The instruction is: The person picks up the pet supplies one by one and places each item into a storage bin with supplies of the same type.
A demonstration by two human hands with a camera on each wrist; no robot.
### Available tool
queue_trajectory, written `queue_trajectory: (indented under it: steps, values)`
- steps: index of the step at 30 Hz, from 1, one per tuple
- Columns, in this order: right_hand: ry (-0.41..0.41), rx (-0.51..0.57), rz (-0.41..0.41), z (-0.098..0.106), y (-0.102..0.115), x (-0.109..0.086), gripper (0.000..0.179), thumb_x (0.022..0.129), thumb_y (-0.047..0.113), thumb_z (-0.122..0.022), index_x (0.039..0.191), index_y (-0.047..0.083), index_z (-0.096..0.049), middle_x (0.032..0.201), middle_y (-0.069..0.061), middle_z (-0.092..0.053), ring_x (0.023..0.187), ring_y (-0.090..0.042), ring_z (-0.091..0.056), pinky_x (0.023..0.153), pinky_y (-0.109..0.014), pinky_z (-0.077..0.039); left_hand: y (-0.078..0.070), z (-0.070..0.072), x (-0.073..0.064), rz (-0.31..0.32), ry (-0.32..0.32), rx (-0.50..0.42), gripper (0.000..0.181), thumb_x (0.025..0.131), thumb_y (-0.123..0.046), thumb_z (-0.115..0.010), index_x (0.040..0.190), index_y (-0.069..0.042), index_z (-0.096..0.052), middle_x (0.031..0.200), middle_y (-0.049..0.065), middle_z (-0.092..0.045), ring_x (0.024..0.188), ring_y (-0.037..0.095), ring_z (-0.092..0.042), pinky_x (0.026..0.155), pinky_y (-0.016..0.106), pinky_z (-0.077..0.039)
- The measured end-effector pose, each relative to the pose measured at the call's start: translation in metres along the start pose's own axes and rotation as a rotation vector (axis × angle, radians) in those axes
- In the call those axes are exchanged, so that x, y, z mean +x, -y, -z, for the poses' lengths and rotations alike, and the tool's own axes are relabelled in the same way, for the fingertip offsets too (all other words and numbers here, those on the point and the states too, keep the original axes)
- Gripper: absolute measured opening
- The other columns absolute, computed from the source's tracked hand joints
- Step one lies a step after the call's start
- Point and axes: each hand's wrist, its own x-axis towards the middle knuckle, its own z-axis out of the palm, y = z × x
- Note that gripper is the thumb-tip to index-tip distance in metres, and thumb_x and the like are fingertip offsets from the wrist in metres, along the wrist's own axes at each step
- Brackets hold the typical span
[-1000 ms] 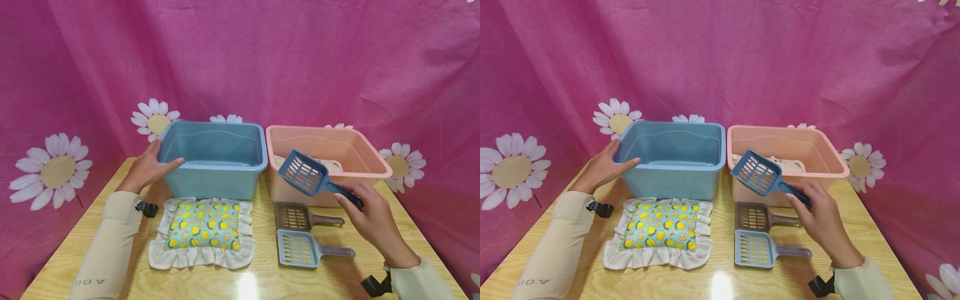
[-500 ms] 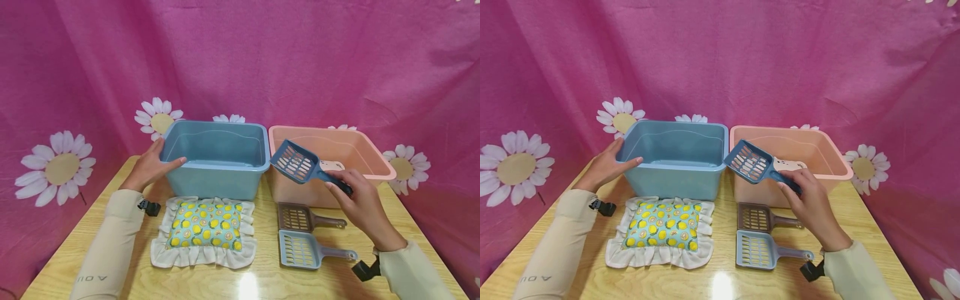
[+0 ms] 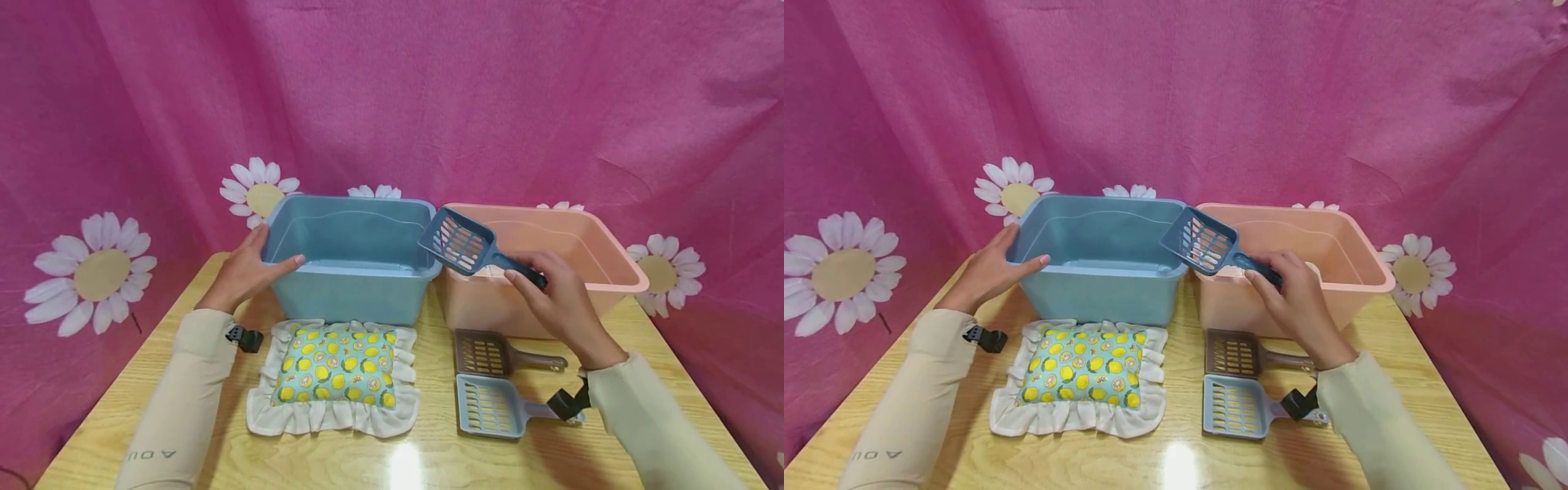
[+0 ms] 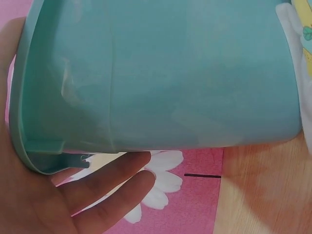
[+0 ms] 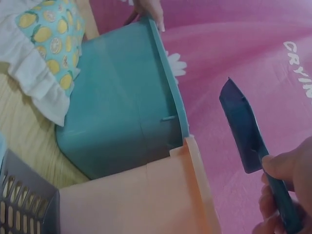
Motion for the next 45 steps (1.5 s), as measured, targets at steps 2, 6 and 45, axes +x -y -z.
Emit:
queue_trajectory:
  steps: [2, 6, 45]
  values:
    - [0.002, 0.009, 0.001, -0.003, 0.0, 0.005, 0.025, 0.086, 0.003, -0.071, 0.111, 0.001, -0.069, 0.098, -0.01, -0.064, 0.086, -0.013, -0.053, 0.072, -0.018, -0.04, 0.0, 0.0, 0.0, -0.001, -0.005, 0.003, 0.111, 0.075, -0.074, -0.06, 0.156, -0.03, 0.002, 0.159, 0.011, -0.017, 0.135, 0.046, -0.031, 0.094, 0.069, -0.038]
    - [0.0, 0.009, -0.004, -0.008, 0.001, 0.013, 0.024, 0.086, 0.005, -0.071, 0.11, 0.001, -0.07, 0.096, -0.01, -0.063, 0.084, -0.013, -0.053, 0.072, -0.019, -0.04, 0.0, 0.0, -0.001, 0.0, -0.01, -0.003, 0.111, 0.075, -0.074, -0.061, 0.156, -0.029, 0.001, 0.159, 0.011, -0.016, 0.135, 0.046, -0.03, 0.094, 0.07, -0.038]
    - [0.179, 0.146, -0.272, -0.058, 0.016, 0.075, 0.025, 0.09, 0.021, -0.07, 0.109, 0.005, -0.069, 0.093, -0.01, -0.067, 0.08, -0.02, -0.054, 0.067, -0.026, -0.045, 0.002, -0.003, -0.001, -0.014, -0.022, -0.01, 0.109, 0.076, -0.074, -0.059, 0.156, -0.03, 0.0, 0.16, 0.008, -0.015, 0.136, 0.045, -0.03, 0.094, 0.07, -0.038]
